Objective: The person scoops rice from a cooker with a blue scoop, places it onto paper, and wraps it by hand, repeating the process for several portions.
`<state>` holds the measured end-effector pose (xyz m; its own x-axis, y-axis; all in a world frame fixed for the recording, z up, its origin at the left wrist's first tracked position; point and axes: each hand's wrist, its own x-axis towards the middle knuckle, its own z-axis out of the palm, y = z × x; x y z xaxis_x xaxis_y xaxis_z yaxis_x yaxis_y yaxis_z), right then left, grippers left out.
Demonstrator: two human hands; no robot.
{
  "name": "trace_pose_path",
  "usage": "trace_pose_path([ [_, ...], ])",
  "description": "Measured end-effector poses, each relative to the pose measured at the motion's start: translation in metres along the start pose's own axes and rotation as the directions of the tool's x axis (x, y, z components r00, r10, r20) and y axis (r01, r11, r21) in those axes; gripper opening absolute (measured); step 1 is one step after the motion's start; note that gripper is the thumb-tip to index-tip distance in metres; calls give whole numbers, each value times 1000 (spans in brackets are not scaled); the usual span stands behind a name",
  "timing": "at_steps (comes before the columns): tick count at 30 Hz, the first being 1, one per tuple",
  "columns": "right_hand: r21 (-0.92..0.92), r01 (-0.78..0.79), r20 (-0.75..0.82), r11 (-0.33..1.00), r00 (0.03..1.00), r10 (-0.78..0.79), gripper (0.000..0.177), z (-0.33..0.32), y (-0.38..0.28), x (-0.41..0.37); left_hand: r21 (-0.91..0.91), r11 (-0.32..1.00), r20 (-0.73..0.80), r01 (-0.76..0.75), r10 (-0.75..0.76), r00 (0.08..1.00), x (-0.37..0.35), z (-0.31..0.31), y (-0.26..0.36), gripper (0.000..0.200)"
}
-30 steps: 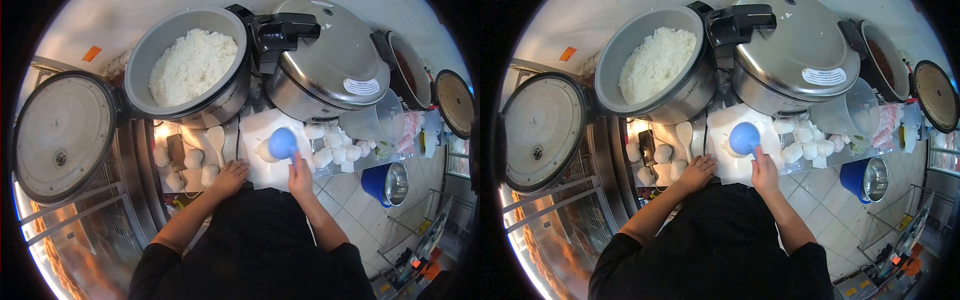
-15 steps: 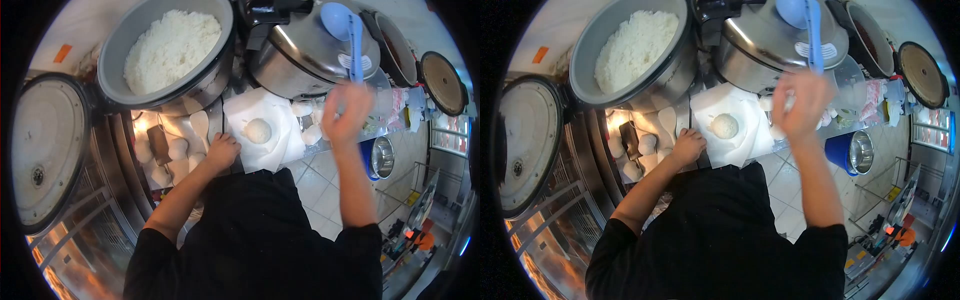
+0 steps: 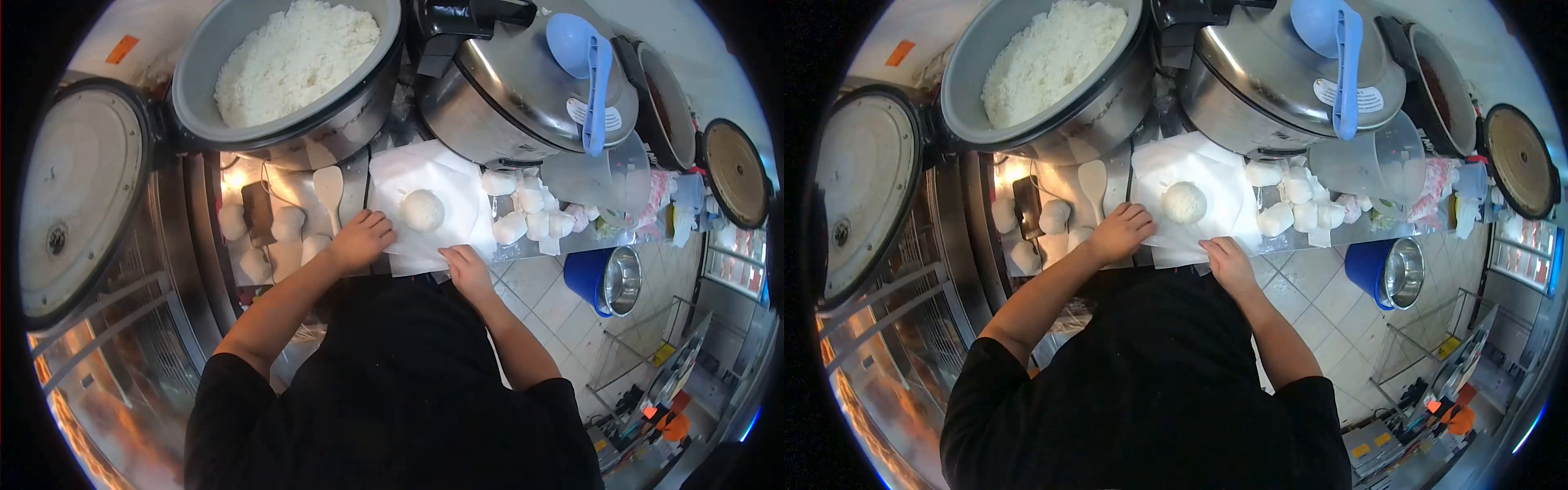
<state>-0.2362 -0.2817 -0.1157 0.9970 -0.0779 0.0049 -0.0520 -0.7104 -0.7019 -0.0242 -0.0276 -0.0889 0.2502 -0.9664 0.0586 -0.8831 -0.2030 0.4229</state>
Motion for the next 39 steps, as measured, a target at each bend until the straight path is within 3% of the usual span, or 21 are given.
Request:
trace_pose_path([
  [3, -8, 126, 34, 992, 992, -125, 28, -38, 5, 3, 53, 997, -32, -57, 59, 998, -11, 17, 5, 26],
  [5, -138, 398, 60, 907, 917, -394, 31, -59, 15, 3, 64, 995, -95, -80, 86, 992, -19, 21, 31, 23],
  [9, 10, 516, 144, 857, 847, -512, 18, -49, 59, 13, -158, 968, -27, 197, -204, 979, -33, 54, 64, 17],
  [10, -18, 380, 150, 925, 916, -373, 11, -36, 75, 15, -199, 871, 92, 449, -439, 893, -25, 51, 67, 19],
  [11, -45, 227, 157, 973, 963, -217, 9, -32, 75, 24, -211, 711, 221, 671, -634, 741, -14, 44, 74, 22],
  [12, -108, 104, 78, 989, 992, -95, 19, -23, 74, 37, -201, 701, 235, 684, -644, 728, 3, 40, 75, 22],
  [14, -241, -29, 96, 970, 994, 53, 24, -24, 52, 74, -248, 286, 254, 925, -903, 347, 49, 25, 68, 30],
  [17, -314, -28, 204, 949, 974, 96, 24, -22, 36, 92, -183, 226, 327, 957, -904, 276, 62, 37, 53, 33],
  [19, -436, -72, 303, 897, 927, 222, 19, -27, 21, 90, -119, 253, 269, 960, -923, 276, 68, 40, 55, 32],
  [21, -469, -41, 273, 882, 943, 189, 18, -34, 16, 85, -60, 272, 213, 960, -937, 278, 72, 40, 62, 34],
  [23, -504, -17, 251, 863, 954, 166, 22, -40, 12, 93, 123, 411, 61, 903, -912, 406, 75, 38, 69, 41],
  [24, -440, 1, 133, 898, 989, 65, 30, -43, 15, 99, 122, 416, 70, 901, -909, 411, 76, 38, 66, 41],
  [26, -364, 96, -45, 927, 992, -121, 44, -38, 31, 119, 97, 572, -231, 814, -783, 578, 76, 41, 57, 44],
  [27, -355, 168, -98, 920, 972, -215, 49, -32, 44, 134, 89, 579, -207, 811, -785, 584, 76, 43, 46, 44],
  [29, -393, 200, 27, 898, 978, -206, 47, -29, 58, 155, 155, 775, -303, 613, -553, 776, 83, 38, 13, 43],
  [30, -417, 255, 145, 872, 966, -214, 45, -31, 61, 159, 144, 783, -300, 605, -548, 781, 84, 35, 5, 43],
  [31, -430, 251, 142, 867, 967, -210, 45, -38, 55, 165, 179, 820, -141, 544, -526, 839, 86, 28, -4, 46],
  [32, -456, 249, 275, 855, 953, -131, 44, -48, 45, 171, 204, 854, 21, 478, -492, 870, 86, 25, -13, 50],
  [33, -479, 251, 400, 841, 916, -46, 44, -54, 36, 175, 203, 885, 69, 419, -440, 895, 86, 23, -20, 47],
  [37, -351, 163, 334, 922, 942, -39, 41, -61, 37, 177, -58, 818, 66, 572, -569, 820, 88, 20, -28, 31],
  [39, -247, -54, 427, 967, 890, 159, 34, -64, 36, 181, -224, 799, -21, 558, -576, 817, 85, 18, -30, 17],
])
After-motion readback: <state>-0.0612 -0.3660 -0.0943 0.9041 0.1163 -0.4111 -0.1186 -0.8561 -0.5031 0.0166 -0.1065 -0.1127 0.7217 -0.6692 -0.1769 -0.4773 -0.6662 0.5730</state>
